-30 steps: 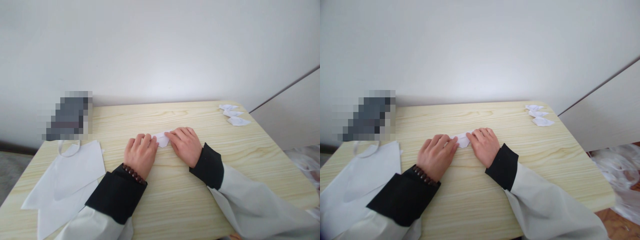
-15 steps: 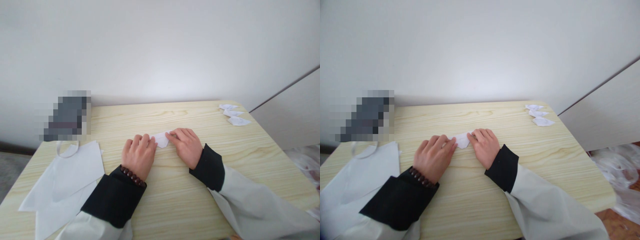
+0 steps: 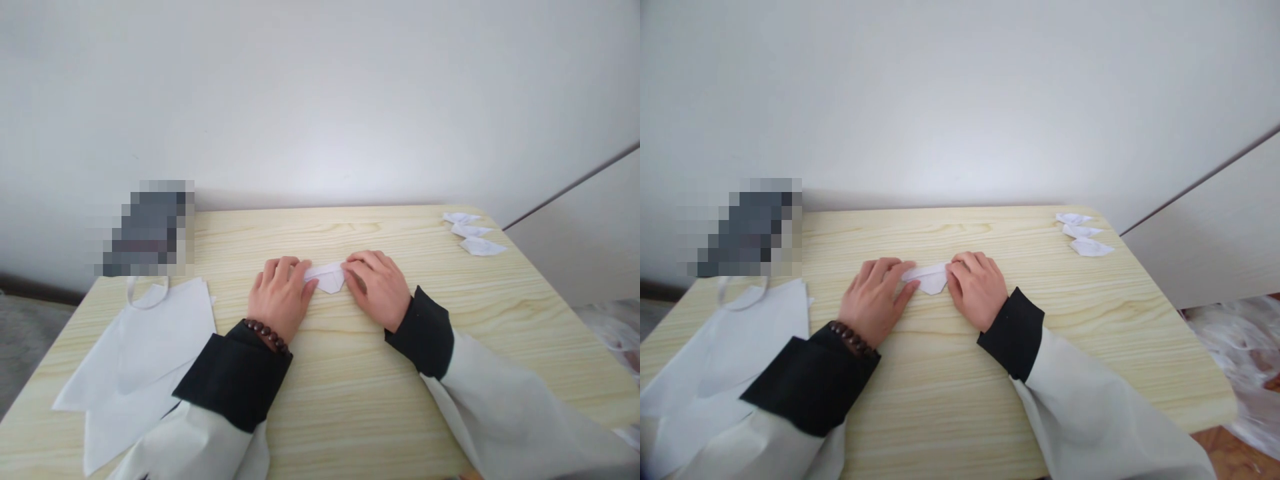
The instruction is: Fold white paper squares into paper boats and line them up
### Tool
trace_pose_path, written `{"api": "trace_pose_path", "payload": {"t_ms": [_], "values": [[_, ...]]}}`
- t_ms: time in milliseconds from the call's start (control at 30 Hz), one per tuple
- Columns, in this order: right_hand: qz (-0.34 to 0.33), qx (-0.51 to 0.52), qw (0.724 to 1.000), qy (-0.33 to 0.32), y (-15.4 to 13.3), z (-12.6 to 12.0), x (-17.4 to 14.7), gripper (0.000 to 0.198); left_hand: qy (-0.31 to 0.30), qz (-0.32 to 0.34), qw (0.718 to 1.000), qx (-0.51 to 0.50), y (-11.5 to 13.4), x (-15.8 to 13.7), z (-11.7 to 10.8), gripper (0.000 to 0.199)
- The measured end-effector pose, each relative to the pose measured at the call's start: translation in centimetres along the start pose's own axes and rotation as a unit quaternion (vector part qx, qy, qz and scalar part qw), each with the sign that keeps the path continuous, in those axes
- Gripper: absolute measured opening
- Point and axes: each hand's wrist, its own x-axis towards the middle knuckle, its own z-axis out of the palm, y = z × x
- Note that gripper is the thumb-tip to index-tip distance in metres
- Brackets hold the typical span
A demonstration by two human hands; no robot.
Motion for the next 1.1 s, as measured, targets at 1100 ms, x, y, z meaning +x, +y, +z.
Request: {"api": "trace_pose_path", "payload": {"t_ms": [1100], "values": [[-0.083,0.237,0.965,0.073,0.0,-0.3,0.9,0.007,-0.091,-0.094,0.855,-0.502,-1.5,0.9,0.3,0.028]]}}
